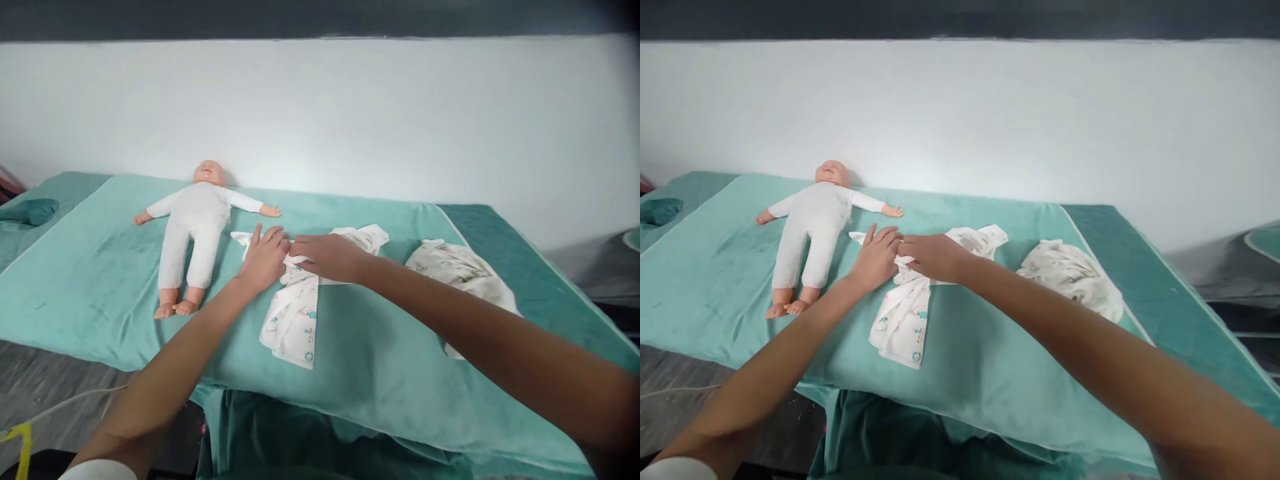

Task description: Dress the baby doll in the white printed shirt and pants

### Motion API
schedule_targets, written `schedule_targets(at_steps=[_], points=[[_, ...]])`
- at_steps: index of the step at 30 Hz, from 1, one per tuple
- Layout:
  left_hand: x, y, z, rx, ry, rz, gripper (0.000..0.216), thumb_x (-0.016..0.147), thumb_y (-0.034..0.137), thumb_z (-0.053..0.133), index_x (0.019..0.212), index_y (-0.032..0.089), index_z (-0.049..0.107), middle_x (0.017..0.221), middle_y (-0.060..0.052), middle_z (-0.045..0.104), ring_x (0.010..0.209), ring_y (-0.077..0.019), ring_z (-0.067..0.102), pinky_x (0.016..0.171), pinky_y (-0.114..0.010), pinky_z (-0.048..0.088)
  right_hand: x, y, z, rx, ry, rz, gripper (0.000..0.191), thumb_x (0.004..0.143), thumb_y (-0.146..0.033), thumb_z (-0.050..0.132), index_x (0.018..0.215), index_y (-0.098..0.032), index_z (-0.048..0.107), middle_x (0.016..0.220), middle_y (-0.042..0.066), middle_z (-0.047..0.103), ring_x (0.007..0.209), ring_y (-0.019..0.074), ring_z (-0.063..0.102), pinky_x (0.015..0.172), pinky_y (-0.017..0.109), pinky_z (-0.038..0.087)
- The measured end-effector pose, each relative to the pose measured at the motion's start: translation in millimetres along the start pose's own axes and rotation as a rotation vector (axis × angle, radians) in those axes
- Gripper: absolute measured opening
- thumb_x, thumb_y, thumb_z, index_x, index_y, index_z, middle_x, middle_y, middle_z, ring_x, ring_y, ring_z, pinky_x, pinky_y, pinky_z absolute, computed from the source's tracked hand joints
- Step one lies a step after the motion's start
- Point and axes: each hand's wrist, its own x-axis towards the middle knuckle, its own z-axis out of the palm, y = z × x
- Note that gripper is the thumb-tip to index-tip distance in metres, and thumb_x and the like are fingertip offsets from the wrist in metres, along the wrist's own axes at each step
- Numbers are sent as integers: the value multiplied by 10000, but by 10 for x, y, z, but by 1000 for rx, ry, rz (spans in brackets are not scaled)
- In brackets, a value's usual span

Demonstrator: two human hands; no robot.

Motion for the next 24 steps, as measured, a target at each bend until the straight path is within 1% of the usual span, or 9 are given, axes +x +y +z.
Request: schedule_targets(at_steps=[3,5,6,10,12,15,19,21,24], points=[[63,105,-116,-51,29,-160,231,852,133,532,1039,222,635,1043,-106,731,1052,-302,694,1044,-476,495,-180,104,-163,69,53,214,212,944,-367,565,1112,-270,649,1171,58,691,933,238,680,746,346,469],[73,146,-203,-115,127,-281,174,870,177,532,1015,241,604,1051,-100,713,991,-303,690,858,-422,537,-238,268,-235,117,76,354,351,943,-488,566,1191,-256,654,1230,96,668,985,270,682,817,380,503],[71,161,-247,-157,195,-324,161,871,180,527,1004,247,588,1066,-95,704,999,-301,682,826,-409,533,-256,346,-249,116,74,392,382,947,-516,551,1180,-240,674,1246,120,662,1028,294,679,861,402,510],[61,249,-378,-396,525,-393,259,815,100,492,1028,242,534,1120,-77,667,1090,-257,641,947,-393,518,-293,454,-70,174,101,372,347,978,-424,476,934,-193,732,1198,161,713,1183,371,635,1021,469,478],[60,325,-376,-527,655,-398,346,789,68,468,1092,231,513,1183,-80,645,1147,-236,620,1027,-392,501,-289,351,145,430,164,408,352,983,-445,467,963,-208,726,1182,129,748,1175,365,650,1023,471,495],[50,478,-273,-686,762,-409,445,784,48,442,1195,216,473,1301,-100,598,1231,-219,593,1098,-397,476,-229,54,480,1016,282,516,398,934,-565,543,1093,-244,717,1183,89,769,1156,348,679,971,461,554],[-27,712,-96,-748,750,-289,439,854,102,514,1269,224,442,1463,-121,507,1421,-219,488,1205,-422,405,-142,-352,647,1722,491,354,402,927,-551,540,1158,-269,708,1107,62,785,1183,301,685,993,439,571],[-126,815,-61,-680,644,-194,502,889,224,630,1353,241,439,1530,-135,448,1488,-259,425,1231,-458,381,-175,-490,602,1908,527,220,345,954,-498,531,1170,-291,704,1151,22,776,1242,259,657,1058,420,545],[-382,899,-86,-516,509,-110,786,817,402,796,1481,279,394,1619,-161,330,1529,-350,363,1219,-532,388,-293,-664,529,2096,510,60,299,990,-446,516,1192,-318,696,1291,-45,731,1357,185,581,1161,368,478]])
